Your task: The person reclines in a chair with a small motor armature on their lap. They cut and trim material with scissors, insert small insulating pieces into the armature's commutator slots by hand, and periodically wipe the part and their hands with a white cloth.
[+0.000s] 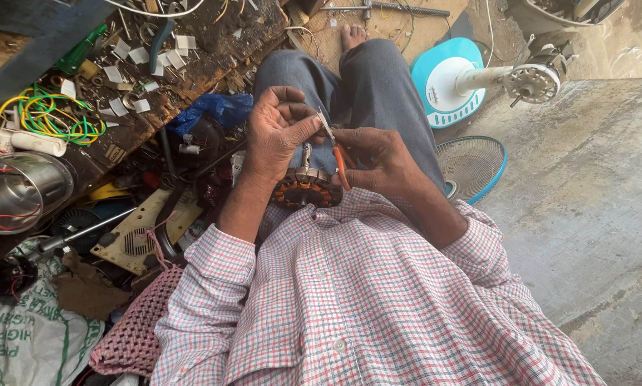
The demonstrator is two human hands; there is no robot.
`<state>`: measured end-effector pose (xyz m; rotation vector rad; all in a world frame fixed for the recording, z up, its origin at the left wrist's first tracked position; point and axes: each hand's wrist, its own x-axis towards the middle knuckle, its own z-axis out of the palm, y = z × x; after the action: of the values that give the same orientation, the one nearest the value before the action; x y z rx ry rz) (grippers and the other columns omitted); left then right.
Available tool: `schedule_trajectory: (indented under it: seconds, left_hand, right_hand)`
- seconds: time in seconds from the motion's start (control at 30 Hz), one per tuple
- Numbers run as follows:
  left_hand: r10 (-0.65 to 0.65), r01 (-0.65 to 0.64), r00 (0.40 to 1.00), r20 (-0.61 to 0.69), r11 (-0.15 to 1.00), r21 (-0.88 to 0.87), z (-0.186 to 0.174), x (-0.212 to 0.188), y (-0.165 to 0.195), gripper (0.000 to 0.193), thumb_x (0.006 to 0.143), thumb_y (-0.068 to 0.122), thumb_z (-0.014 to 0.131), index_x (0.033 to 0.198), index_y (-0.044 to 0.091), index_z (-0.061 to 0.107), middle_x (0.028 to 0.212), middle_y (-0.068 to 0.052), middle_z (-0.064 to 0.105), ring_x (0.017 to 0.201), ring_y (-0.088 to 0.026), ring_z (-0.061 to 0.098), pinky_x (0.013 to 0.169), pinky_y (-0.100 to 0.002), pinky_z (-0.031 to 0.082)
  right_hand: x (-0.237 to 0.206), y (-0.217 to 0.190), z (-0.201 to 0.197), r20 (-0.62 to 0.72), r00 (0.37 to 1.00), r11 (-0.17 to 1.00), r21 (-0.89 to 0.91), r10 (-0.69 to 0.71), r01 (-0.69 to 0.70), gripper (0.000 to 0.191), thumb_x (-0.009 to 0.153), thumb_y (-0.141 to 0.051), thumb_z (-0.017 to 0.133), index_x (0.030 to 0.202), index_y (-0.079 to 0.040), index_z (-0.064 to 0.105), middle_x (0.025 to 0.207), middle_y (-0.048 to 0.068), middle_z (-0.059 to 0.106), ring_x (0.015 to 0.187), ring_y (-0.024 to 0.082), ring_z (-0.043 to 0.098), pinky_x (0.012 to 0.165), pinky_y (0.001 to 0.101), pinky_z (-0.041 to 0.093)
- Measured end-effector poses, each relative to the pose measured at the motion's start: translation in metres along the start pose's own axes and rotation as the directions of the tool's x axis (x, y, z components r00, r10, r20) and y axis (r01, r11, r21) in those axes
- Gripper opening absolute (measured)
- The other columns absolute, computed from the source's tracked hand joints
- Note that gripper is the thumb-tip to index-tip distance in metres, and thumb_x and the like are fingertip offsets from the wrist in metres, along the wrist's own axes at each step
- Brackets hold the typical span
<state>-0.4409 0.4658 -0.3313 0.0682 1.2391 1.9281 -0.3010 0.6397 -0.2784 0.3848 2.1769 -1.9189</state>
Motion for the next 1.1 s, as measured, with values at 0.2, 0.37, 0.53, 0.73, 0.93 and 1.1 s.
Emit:
schedule_trajectory:
  seconds: [0.2, 0.37, 0.53, 0.73, 0.93, 1.1]
  left_hand:
    - [-0.023, 0.024, 1.000, 0.019, 0.999, -0.037, 0.000, 0.000, 0.002, 0.040, 0.088, -0.007, 0.074, 0.119, -0.004, 0.049, 0.094, -0.017, 0.071, 0.082, -0.019, 0.076, 0.071, -0.032, 0.068]
    - [-0.078, 0.080, 0.995, 0.065, 0.996, -0.028, 0.002, 0.001, 0.001, 0.040, 0.088, -0.008, 0.074, 0.119, -0.003, 0.049, 0.092, -0.017, 0.071, 0.079, -0.020, 0.075, 0.069, -0.033, 0.068]
    - [-0.050, 0.053, 0.998, 0.036, 0.994, -0.098, 0.002, 0.000, 0.000, 0.042, 0.090, -0.007, 0.072, 0.127, -0.001, 0.052, 0.094, -0.009, 0.070, 0.082, -0.019, 0.075, 0.073, -0.033, 0.067]
    - [-0.055, 0.055, 0.998, -0.002, 0.992, -0.113, -0.003, -0.002, -0.002, 0.014, 0.097, -0.002, 0.073, 0.111, -0.001, 0.071, 0.097, -0.011, 0.076, 0.087, -0.018, 0.076, 0.076, -0.032, 0.065]
    - [-0.039, 0.033, 0.998, -0.044, 0.989, -0.141, -0.004, -0.001, -0.003, 0.017, 0.093, -0.004, 0.075, 0.107, 0.002, 0.066, 0.094, -0.010, 0.075, 0.084, -0.017, 0.076, 0.075, -0.032, 0.066]
    - [-0.071, 0.060, 0.995, -0.076, 0.988, -0.141, -0.001, 0.003, -0.002, 0.033, 0.091, -0.006, 0.073, 0.118, 0.002, 0.055, 0.096, -0.012, 0.074, 0.085, -0.017, 0.076, 0.070, -0.031, 0.067]
  right_hand:
    - [-0.004, 0.000, -0.002, 0.083, 0.996, 0.963, 0.266, 0.023, -0.044, 0.067, 0.084, -0.011, 0.086, 0.144, 0.005, 0.058, 0.101, 0.004, 0.071, 0.093, 0.008, 0.067, 0.084, 0.0261, 0.061]
    - [-0.003, 0.003, -0.002, 0.089, 0.995, 0.964, 0.259, 0.040, -0.062, 0.062, 0.083, -0.004, 0.084, 0.139, 0.006, 0.060, 0.107, 0.003, 0.073, 0.097, 0.008, 0.069, 0.089, 0.0270, 0.061]
    - [0.000, 0.013, -0.003, -0.071, 0.997, 0.924, 0.382, 0.019, 0.010, 0.062, 0.088, -0.008, 0.086, 0.142, 0.006, 0.059, 0.108, 0.003, 0.070, 0.096, 0.008, 0.066, 0.086, 0.0259, 0.058]
    - [-0.002, 0.018, -0.008, -0.078, 0.996, 0.974, 0.223, -0.032, 0.048, 0.063, 0.084, -0.009, 0.088, 0.141, 0.003, 0.061, 0.108, 0.002, 0.070, 0.097, 0.007, 0.067, 0.087, 0.0259, 0.059]
    - [0.003, 0.011, 0.000, -0.041, 0.997, 0.996, -0.063, -0.070, 0.067, 0.068, 0.076, -0.014, 0.092, 0.136, 0.000, 0.065, 0.101, 0.007, 0.073, 0.087, 0.011, 0.071, 0.078, 0.0270, 0.060]
    - [0.007, 0.010, 0.003, -0.012, 0.998, 0.998, -0.006, -0.064, 0.064, 0.068, 0.080, -0.020, 0.090, 0.138, 0.001, 0.063, 0.107, 0.009, 0.075, 0.096, 0.013, 0.075, 0.085, 0.0292, 0.063]
